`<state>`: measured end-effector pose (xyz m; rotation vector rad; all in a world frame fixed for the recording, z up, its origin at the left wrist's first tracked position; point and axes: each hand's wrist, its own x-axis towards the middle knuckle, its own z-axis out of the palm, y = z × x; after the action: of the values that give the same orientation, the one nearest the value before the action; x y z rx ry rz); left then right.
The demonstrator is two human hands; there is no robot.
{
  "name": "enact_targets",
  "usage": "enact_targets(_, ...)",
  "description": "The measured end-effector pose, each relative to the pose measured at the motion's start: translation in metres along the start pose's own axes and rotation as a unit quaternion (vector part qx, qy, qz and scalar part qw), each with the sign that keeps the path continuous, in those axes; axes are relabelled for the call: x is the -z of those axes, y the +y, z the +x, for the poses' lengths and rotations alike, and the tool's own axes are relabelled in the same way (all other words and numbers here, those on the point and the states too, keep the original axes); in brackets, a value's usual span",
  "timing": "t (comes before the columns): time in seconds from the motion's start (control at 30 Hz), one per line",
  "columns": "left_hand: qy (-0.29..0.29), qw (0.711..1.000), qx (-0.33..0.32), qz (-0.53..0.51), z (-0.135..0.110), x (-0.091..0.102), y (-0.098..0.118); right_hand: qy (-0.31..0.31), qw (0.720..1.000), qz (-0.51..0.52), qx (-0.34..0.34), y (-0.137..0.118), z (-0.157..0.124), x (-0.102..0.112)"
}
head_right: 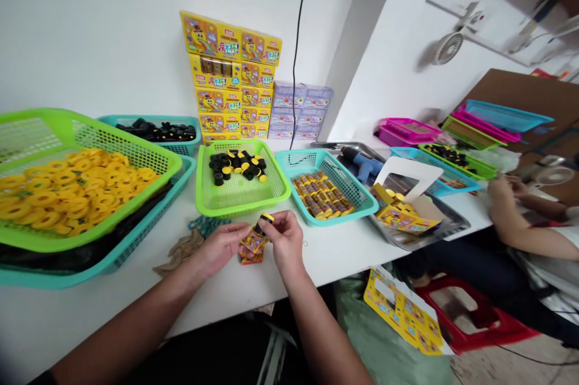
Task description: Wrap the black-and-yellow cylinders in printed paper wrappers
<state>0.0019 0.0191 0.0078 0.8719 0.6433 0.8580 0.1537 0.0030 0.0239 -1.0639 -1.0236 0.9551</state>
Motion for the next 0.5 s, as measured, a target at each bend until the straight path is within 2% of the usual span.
enact_targets(0.17, 0.038, 0.997, -0.026, 0.064, 0.001, 0.000, -0.003, 0.002, 0.998, -0.045, 0.046, 0.007, -0.002, 0.002)
enact_targets(0.27, 0.055, 0.998, -0.035, 0.026, 0.000, -0.003, -0.006, -0.006, 0.999, -0.018, 0.044, 0.011, -0.004, 0.000)
enact_targets(0.33, 0.049, 0.999, -0.016, -0.012, 0.000, -0.005, -0.007, -0.003, 0.999, -0.014, 0.049, 0.012, -0.005, 0.000)
enact_targets(0.5, 0.025, 0.999, 0.019, -0.045, 0.000, -0.005, -0.009, 0.015, 0.991, -0.088, 0.096, 0.010, -0.008, 0.000)
